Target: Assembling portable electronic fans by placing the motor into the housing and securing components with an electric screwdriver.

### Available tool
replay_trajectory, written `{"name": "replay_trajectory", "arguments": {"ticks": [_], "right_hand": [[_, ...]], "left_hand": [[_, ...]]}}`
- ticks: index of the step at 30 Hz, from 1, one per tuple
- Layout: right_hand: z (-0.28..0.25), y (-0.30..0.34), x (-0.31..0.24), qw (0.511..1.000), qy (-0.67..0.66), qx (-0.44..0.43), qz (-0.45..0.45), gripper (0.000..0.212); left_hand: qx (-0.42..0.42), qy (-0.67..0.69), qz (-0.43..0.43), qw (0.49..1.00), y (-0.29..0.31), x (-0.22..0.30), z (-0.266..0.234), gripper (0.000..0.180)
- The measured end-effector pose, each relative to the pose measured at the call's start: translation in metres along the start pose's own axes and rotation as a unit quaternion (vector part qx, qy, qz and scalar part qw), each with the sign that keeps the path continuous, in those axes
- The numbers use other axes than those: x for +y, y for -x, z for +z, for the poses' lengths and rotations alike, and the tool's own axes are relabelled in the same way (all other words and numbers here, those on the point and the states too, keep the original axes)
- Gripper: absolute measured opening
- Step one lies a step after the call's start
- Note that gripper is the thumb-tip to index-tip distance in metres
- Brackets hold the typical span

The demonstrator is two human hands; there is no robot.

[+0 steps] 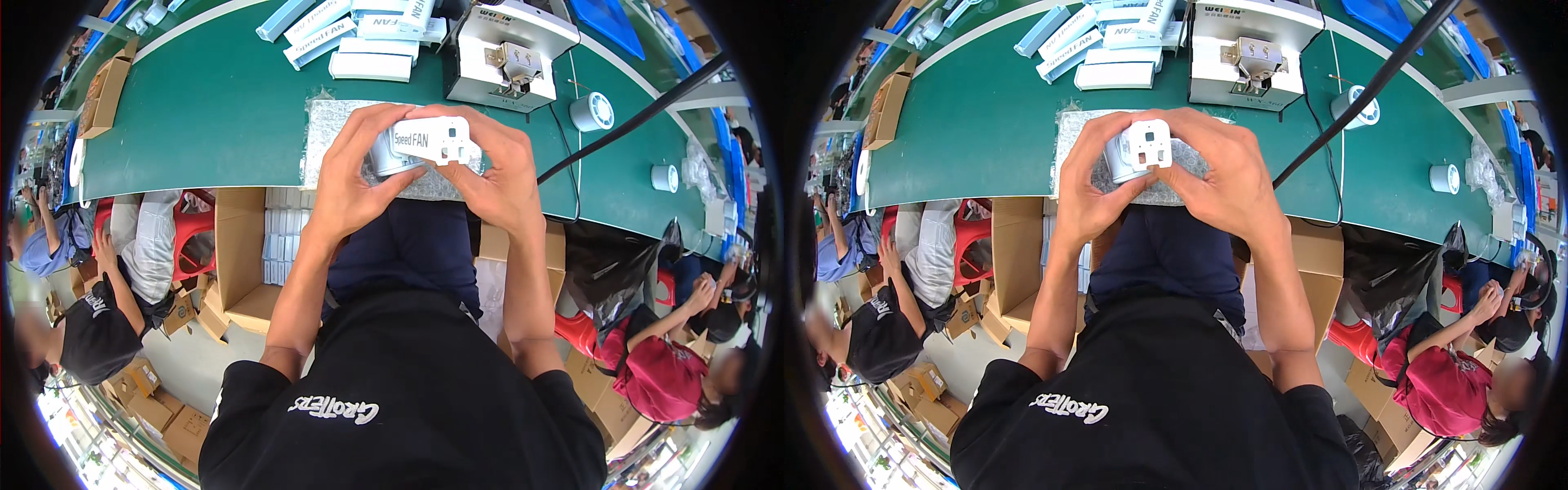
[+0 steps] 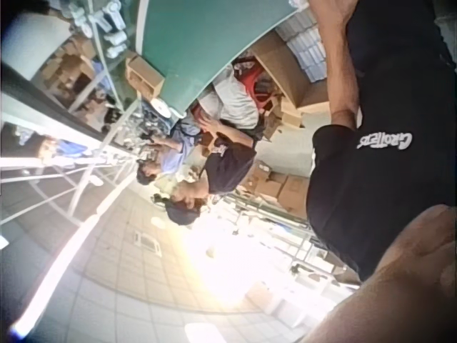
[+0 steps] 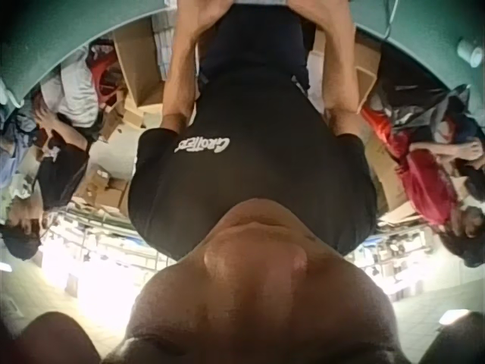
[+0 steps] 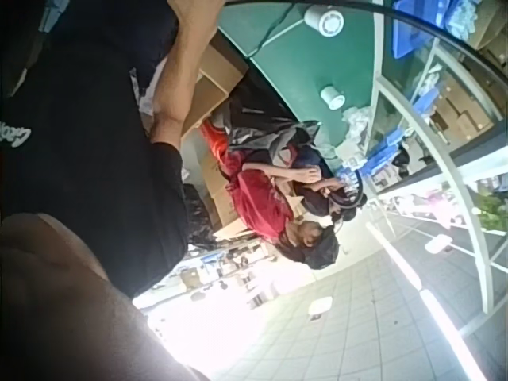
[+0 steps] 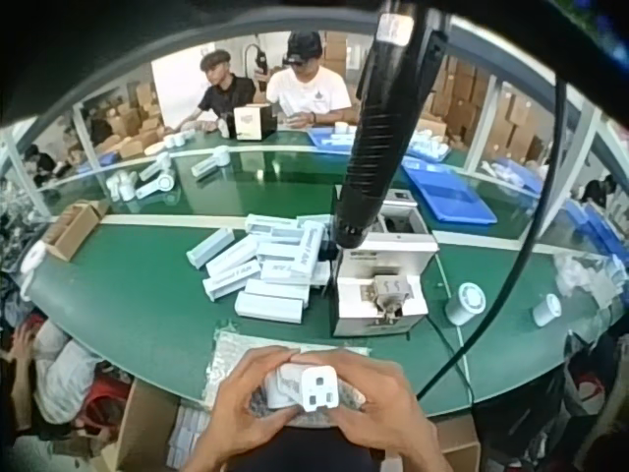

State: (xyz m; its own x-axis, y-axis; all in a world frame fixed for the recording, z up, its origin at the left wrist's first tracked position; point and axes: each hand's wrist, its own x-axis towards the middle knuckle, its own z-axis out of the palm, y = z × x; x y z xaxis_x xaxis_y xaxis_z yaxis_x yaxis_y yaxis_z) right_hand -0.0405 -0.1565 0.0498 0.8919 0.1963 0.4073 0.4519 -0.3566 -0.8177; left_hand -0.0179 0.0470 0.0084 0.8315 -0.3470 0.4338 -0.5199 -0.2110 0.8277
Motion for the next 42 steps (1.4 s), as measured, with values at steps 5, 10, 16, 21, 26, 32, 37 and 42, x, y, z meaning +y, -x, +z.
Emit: {"name": "replay_trajectory", "arguments": {"ticks": [5,10,16,21,26,32,37,42], "right_hand": [[-0.008,-0.003,0.001,1.0,-0.006,-0.014,0.016,0.036],[-0.014,-0.007,-0.012,0.998,0.014,-0.059,0.014,0.034],[-0.018,-0.008,-0.01,0.997,0.015,-0.079,-0.006,0.036],[-0.014,-0.007,-0.01,0.996,0.005,-0.08,0.04,0.037],[-0.046,-0.031,-0.025,0.988,-0.107,0.105,-0.036,0.041],[-0.034,-0.12,-0.045,0.956,0.003,0.287,-0.056,0.039],[-0.061,-0.079,-0.042,0.913,-0.167,0.352,-0.117,0.04],[-0.075,-0.055,-0.062,0.908,-0.219,0.348,-0.076,0.054]], "left_hand": [[-0.003,-0.006,-0.015,1.0,-0.001,-0.001,0.003,0.066],[-0.003,0.005,-0.031,1.0,0.002,-0.001,0.001,0.064],[-0.007,0.016,-0.03,0.999,0.001,-0.003,0.001,0.063],[-0.006,0.006,-0.023,1.0,0.003,-0.008,0.0,0.061],[0.015,-0.026,-0.023,0.999,-0.001,-0.006,-0.001,0.06],[0.067,-0.019,0.003,0.998,0.014,-0.011,-0.007,0.061],[0.045,0.091,-0.027,0.994,0.001,-0.012,0.009,0.066],[0.034,0.101,-0.017,0.994,-0.008,0.0,0.005,0.064]]}}
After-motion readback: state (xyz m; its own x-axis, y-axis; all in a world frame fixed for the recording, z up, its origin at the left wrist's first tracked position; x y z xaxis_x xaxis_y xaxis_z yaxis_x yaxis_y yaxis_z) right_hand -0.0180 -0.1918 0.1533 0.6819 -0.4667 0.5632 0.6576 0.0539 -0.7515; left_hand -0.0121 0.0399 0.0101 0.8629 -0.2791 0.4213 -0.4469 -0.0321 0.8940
